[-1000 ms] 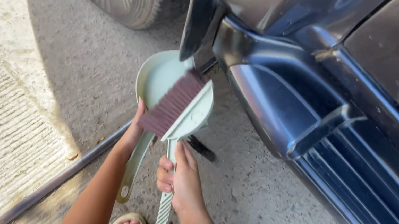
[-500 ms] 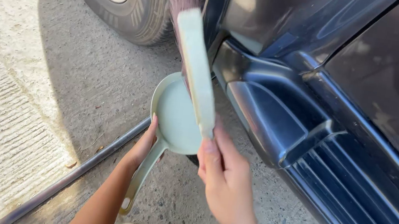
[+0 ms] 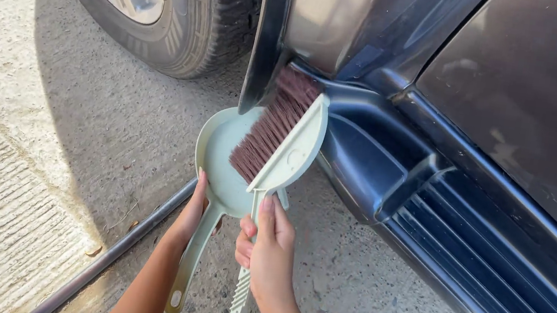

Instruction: Clean the side step of a vehicle using a small brush and dustpan

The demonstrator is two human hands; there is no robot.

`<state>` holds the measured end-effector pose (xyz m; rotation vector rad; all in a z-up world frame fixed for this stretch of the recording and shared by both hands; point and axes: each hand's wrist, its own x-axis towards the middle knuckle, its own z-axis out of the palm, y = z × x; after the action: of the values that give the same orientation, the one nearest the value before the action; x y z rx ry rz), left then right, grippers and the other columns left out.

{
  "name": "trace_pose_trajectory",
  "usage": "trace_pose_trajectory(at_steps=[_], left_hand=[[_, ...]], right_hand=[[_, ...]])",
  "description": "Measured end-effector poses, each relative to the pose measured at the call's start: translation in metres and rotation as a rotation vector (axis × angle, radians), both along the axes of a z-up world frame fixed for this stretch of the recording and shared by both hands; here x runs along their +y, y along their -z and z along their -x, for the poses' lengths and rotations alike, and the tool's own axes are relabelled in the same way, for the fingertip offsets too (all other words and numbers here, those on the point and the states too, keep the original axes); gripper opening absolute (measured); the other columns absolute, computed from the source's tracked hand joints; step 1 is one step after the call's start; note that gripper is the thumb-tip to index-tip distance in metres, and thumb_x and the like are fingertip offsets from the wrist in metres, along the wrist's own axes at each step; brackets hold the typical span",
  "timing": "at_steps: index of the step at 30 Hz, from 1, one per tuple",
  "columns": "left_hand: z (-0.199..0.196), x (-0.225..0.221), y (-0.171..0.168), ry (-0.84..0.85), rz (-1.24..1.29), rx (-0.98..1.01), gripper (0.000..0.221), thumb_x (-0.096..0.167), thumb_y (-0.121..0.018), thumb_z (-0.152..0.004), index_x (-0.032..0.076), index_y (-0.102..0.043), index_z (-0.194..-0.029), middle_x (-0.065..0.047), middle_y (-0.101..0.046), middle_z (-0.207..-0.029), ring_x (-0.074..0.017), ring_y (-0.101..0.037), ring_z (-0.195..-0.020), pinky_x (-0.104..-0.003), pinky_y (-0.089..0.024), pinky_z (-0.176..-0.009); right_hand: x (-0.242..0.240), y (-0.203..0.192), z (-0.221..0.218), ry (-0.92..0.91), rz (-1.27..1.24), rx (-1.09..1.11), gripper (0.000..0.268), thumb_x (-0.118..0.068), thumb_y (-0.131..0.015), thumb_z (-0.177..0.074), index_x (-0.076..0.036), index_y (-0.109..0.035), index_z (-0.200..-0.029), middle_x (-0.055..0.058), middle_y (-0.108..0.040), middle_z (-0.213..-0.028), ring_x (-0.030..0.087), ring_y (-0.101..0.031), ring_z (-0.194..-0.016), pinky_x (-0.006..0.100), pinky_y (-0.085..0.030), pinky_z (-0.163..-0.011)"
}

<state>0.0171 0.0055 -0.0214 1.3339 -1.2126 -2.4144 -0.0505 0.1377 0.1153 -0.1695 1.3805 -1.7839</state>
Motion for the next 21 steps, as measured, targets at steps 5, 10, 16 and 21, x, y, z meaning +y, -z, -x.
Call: trace_pose_trajectory(at_steps=[5,10,16,21], left_hand=[[0.003,0.002,0.016,0.016,-0.038,0.041,0.100,0.095,-0.018,-0.079,0.005,-0.055,-0.058,-0.012,-0.044,-0.042,-0.0205,-0.042,-0.034,-0.030,-0.033,-0.037],[-0.001,0.006,0.004,-0.018,-0.063,0.045,0.096,0.094,-0.023,-0.081,0.006,-0.058,-0.065,-0.010,-0.051,-0.053,-0.0205,-0.046,-0.040,-0.029,-0.038,-0.042],[-0.011,0.008,0.013,-0.059,-0.039,0.056,0.091,0.093,-0.024,-0.082,0.008,-0.056,-0.068,-0.010,-0.051,-0.055,-0.0201,-0.047,-0.041,-0.030,-0.038,-0.039],[-0.002,0.023,-0.019,-0.035,-0.014,0.031,0.088,0.092,-0.023,-0.083,0.009,-0.052,-0.071,-0.009,-0.049,-0.055,-0.0197,-0.046,-0.043,-0.031,-0.037,-0.043]], right_hand=[[0.022,-0.074,0.011,-0.091,0.205,0.355,0.025,-0.026,-0.044,-0.110,-0.005,-0.058,-0.107,0.004,-0.047,-0.070,0.007,-0.036,-0.045,0.020,-0.025,-0.038],[0.013,-0.041,0.036,0.093,0.267,0.061,0.028,-0.030,-0.044,-0.110,-0.007,-0.056,-0.122,0.002,-0.044,-0.070,0.006,-0.032,-0.043,0.019,-0.021,-0.035],[0.036,-0.014,0.008,0.297,0.240,0.049,0.029,-0.029,-0.042,-0.112,-0.012,-0.041,-0.089,0.001,-0.038,-0.070,0.008,-0.029,-0.045,0.023,-0.022,-0.035],[0.036,-0.082,0.030,0.080,0.343,0.420,0.027,-0.029,-0.040,-0.111,-0.007,-0.052,-0.118,0.003,-0.044,-0.071,0.008,-0.035,-0.044,0.021,-0.026,-0.038]])
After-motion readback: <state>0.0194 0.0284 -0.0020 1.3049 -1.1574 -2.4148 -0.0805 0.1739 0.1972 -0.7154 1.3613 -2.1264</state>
